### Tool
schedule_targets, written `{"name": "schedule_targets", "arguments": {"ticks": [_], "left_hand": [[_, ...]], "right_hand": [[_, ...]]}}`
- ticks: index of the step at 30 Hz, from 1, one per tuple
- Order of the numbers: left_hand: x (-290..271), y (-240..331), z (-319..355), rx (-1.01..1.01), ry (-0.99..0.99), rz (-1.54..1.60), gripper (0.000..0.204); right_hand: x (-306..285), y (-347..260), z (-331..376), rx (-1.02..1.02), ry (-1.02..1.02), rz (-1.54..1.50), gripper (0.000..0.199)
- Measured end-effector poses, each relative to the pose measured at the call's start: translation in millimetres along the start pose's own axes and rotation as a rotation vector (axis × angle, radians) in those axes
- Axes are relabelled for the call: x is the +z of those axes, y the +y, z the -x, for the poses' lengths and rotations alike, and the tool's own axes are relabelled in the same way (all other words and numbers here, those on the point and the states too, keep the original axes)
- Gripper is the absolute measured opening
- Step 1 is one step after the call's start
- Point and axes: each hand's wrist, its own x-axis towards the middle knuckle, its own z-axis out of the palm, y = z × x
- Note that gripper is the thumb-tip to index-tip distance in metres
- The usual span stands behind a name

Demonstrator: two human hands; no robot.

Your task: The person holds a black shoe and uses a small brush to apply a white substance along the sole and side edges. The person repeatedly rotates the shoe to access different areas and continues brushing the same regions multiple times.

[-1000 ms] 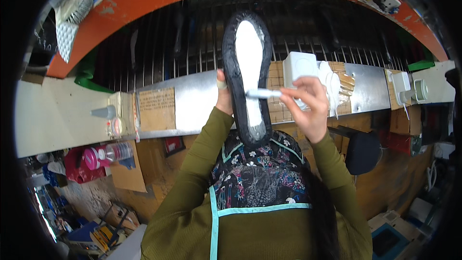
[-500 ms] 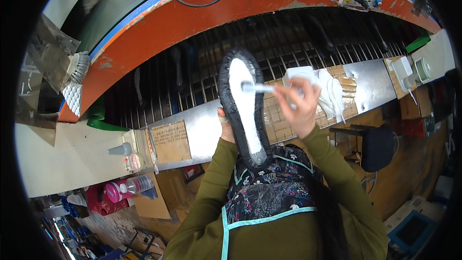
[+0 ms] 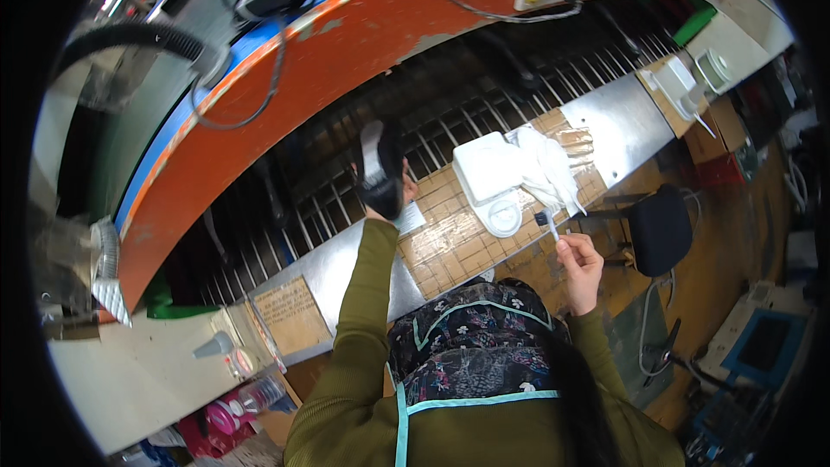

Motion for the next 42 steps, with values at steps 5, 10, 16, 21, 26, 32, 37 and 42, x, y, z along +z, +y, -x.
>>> {"name": "schedule_targets", "arguments": {"ticks": [5, 10, 16, 21, 26, 32, 37, 42], "left_hand": [[38, 12, -70, 0.157, 0.125, 0.258, 0.05], [19, -4, -108, 0.163, 0.588, 0.282, 0.046], [-17, 36, -153, 0.2, 0.508, 0.236, 0.048], [58, 15, -97, 0.107, 0.669, 0.262, 0.077], [53, -12, 35, 0.154, 0.393, -0.141, 0.071], [76, -88, 130, -0.052, 0.587, -0.702, 0.054], [85, -138, 155, -0.492, 0.329, -0.979, 0.053], [97, -175, 150, -0.763, 0.121, -1.174, 0.051]], "right_hand": [[-25, -4, 8, 0.02, 0.172, 0.017, 0.01], [-45, 5, 25, 0.058, 0.264, 0.053, 0.011], [-50, 10, 26, -0.032, 0.155, 0.365, 0.011], [-23, 39, -1, -0.313, 0.043, 0.826, 0.01], [6, 79, -37, -0.517, 0.024, 1.081, 0.01], [37, 98, -41, -0.403, -0.034, 1.173, 0.023], [39, 58, -10, -0.481, 0.203, 1.254, 0.034], [-31, 41, 23, -0.398, 0.456, 0.737, 0.029]]}}
